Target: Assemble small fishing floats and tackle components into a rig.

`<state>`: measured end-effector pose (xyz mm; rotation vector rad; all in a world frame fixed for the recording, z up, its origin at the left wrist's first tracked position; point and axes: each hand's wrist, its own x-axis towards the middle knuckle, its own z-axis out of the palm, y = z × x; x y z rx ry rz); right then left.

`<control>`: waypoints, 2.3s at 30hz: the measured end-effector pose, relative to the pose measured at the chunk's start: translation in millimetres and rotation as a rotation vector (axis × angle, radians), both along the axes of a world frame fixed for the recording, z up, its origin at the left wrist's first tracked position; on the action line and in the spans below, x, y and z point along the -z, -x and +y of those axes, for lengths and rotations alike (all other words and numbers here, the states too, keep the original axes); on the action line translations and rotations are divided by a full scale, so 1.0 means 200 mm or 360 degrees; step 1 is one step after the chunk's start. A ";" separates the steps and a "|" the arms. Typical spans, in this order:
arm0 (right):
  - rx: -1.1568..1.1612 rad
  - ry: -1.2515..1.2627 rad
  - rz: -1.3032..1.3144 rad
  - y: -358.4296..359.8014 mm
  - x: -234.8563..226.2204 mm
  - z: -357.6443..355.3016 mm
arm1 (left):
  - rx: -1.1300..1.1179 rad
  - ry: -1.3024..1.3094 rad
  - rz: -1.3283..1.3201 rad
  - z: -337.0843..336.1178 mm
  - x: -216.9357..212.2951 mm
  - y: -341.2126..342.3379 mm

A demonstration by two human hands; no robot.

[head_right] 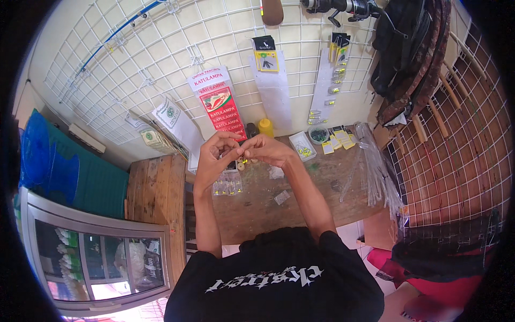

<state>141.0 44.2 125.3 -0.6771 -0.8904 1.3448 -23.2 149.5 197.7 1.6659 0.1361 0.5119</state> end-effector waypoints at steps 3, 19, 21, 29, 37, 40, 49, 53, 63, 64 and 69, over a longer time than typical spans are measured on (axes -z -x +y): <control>-0.0023 0.0010 0.0027 0.00 0.00 -0.01 | 0.0004 0.0009 -0.0014 0.00 0.00 0.00; 0.0173 0.0103 -0.0179 0.08 -0.05 -0.05 | -0.0031 0.0007 -0.0063 0.01 0.05 -0.01; 0.0239 0.0133 -0.0191 0.10 -0.05 -0.05 | -0.0107 0.0024 -0.0091 0.00 0.06 -0.01; 0.0631 0.0220 -0.0286 0.20 -0.11 -0.11 | -0.0410 -0.0118 -0.0146 -0.05 0.08 -0.01; 0.0949 0.0252 -0.0567 0.26 -0.06 -0.16 | -0.0491 -0.0199 -0.0122 -0.11 0.11 0.00; 0.1016 0.0280 -0.0595 0.27 -0.04 -0.18 | -0.0468 -0.0215 -0.0076 -0.11 0.13 0.00; 0.1252 0.0336 -0.0311 0.38 -0.01 -0.25 | -0.0529 -0.0142 -0.0092 -0.17 0.20 0.02; 0.1332 0.0314 -0.0280 0.41 0.03 -0.28 | -0.0577 -0.0020 -0.0137 -0.22 0.24 0.02; 0.1326 0.0423 -0.0472 0.41 0.15 -0.37 | -0.0507 -0.0029 0.0011 -0.29 0.32 0.03; 0.1366 0.0452 -0.0614 0.40 0.15 -0.37 | -0.0511 -0.0024 0.0017 -0.29 0.33 0.04; 0.1357 0.0484 -0.0276 0.42 0.18 -0.43 | -0.0516 0.0076 -0.0075 -0.32 0.42 0.03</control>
